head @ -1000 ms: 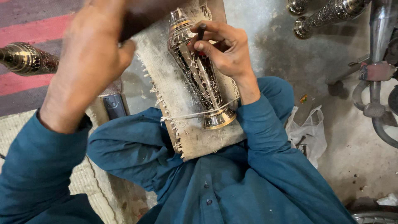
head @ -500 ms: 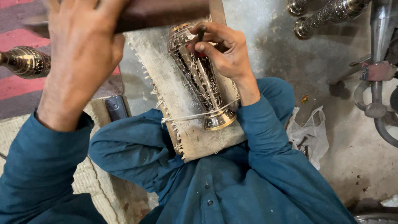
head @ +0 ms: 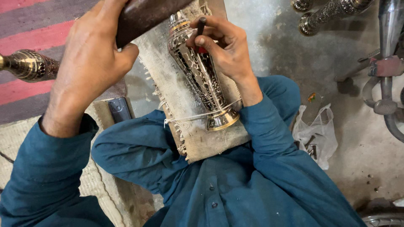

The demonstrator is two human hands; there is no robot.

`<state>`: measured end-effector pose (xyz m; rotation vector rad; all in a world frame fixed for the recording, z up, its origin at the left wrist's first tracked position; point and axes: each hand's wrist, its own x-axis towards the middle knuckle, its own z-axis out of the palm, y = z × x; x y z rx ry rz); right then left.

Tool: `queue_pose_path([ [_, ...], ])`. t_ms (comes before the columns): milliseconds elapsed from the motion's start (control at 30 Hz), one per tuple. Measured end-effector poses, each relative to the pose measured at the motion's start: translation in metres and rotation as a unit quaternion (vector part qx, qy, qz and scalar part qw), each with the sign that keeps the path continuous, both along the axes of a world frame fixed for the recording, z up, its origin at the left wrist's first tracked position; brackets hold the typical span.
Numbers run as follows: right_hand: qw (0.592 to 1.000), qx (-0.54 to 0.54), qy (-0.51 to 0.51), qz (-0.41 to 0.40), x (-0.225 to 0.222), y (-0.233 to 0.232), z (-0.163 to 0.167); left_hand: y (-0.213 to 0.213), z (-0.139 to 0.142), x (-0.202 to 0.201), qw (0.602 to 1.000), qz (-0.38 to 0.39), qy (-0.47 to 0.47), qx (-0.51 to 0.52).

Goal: The person is engraving a decorative pattern onto a metal object using a hammer and a chisel. They repeatedly strike the chisel to create intricate designs on the surface of the object.

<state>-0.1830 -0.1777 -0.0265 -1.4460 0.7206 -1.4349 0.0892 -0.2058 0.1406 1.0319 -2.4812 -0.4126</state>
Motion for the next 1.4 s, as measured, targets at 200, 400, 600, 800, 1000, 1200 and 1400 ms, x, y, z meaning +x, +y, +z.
queue_pose_path([
  [200, 0.999, 0.037, -0.032, 0.018, 0.0, 0.002, 0.003, -0.004, -0.001, 0.0, 0.998, 0.044, -0.008, 0.038],
  [400, 0.997, 0.071, -0.008, 0.0, 0.0, 0.003, 0.01, -0.004, 0.001, 0.009, 0.986, 0.017, -0.079, -0.144],
  [600, 0.999, 0.04, -0.033, -0.001, 0.001, 0.0, 0.008, 0.007, 0.0, 0.006, 0.953, 0.063, -0.177, -0.238],
  [800, 0.997, 0.049, -0.052, 0.009, -0.015, -0.002, 0.004, 0.026, -0.03, 0.013, 0.992, 0.109, 0.04, 0.046],
  [1000, 1.0, 0.019, 0.009, 0.02, -0.012, 0.004, 0.009, 0.079, -0.133, -0.005, 0.85, 0.111, 0.435, 0.277],
  [1200, 1.0, -0.002, -0.005, 0.01, -0.005, 0.0, 0.011, 0.082, -0.146, -0.002, 0.85, 0.132, 0.421, 0.289],
  [1400, 1.0, -0.004, 0.005, -0.008, -0.002, -0.002, 0.009, 0.056, -0.079, 0.02, 0.972, 0.119, 0.144, 0.145],
])
